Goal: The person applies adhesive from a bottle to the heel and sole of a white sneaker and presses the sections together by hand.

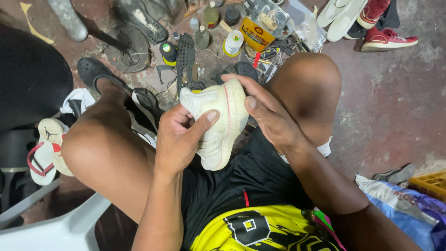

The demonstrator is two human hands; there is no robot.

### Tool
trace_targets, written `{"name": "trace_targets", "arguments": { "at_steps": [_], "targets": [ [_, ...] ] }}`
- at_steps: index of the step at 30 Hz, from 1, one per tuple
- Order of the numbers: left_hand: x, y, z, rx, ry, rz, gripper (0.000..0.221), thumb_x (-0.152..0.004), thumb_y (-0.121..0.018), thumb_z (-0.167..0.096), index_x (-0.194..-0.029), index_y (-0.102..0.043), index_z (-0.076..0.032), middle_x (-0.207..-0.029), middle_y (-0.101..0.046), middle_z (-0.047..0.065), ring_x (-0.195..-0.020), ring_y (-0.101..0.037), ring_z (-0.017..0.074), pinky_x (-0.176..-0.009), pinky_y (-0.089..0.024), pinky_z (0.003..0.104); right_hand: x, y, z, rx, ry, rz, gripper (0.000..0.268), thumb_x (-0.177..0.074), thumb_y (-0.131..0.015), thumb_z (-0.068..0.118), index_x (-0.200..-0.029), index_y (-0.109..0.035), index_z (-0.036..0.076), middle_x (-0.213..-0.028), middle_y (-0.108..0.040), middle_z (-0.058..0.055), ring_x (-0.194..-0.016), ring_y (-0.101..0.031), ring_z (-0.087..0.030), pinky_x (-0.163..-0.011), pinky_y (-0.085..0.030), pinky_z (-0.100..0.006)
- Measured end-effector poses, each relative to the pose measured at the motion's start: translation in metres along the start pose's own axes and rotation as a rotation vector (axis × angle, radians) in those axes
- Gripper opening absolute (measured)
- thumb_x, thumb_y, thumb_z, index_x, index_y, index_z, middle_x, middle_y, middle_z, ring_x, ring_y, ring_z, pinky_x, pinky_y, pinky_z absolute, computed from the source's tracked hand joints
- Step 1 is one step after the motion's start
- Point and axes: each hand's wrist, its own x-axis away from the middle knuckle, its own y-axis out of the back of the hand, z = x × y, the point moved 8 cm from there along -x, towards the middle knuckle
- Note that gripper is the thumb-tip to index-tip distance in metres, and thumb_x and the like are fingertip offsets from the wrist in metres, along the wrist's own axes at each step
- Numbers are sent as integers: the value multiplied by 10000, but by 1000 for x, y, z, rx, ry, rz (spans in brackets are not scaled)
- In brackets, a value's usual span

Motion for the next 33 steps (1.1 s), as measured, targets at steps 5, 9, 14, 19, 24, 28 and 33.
{"name": "trace_targets", "arguments": {
  "at_steps": [5,9,14,19,24,28,33],
  "targets": [
    [-1,-3,-7,-110,-59,11,274,-957,-739,-119,-1196,-718,14,-1046,-769,43,-919,-681,73,-845,-567,265,0,2,-6,8,-32,-59,865,-1001,-636,590,-1561,-390,-22,-1439,-541,-118,-1400,-476,-196,-1212,-340,-349],
    [-5,-1,-11,-129,-54,10,280,-957,-732,-129,-1199,-717,9,-1034,-777,43,-903,-688,68,-824,-573,260,-2,3,-6,39,-21,-63,880,-997,-619,616,-1563,-397,-20,-1458,-541,-117,-1422,-467,-195,-1223,-329,-352],
    [-13,0,3,5,24,19,278,-969,-719,-138,-1200,-711,18,-1026,-769,51,-871,-682,64,-789,-567,256,-1,4,-9,79,17,-80,903,-1007,-546,660,-1590,-373,-7,-1493,-531,-113,-1440,-460,-190,-1244,-304,-343],
    [-21,-5,16,162,79,44,259,-981,-717,-132,-1186,-708,26,-1027,-771,70,-861,-692,78,-791,-572,266,0,13,-14,281,-66,-191,748,-1057,-499,510,-1554,-390,-38,-1474,-531,-138,-1393,-460,-195,-1206,-313,-339],
    [-23,-8,19,220,82,44,249,-981,-717,-111,-1185,-710,31,-1040,-774,80,-871,-700,85,-802,-578,265,4,14,-10,260,-56,-217,663,-1092,-442,434,-1552,-418,-42,-1470,-564,-149,-1404,-493,-210,-1228,-319,-327],
    [-31,-11,21,254,82,69,231,-989,-718,-99,-1169,-714,45,-1038,-779,92,-861,-716,104,-789,-591,273,2,16,-10,196,-45,-227,652,-1097,-450,407,-1561,-393,-48,-1505,-536,-153,-1434,-477,-211,-1241,-323,-326],
    [-36,-15,25,300,100,92,238,-994,-718,-89,-1187,-714,50,-1049,-781,106,-867,-732,119,-800,-605,284,9,34,-22,231,-228,-365,659,-1052,-444,405,-1572,-474,1,-1375,-588,-137,-1072,-447,-199,-919,-321,-309]
  ]
}}
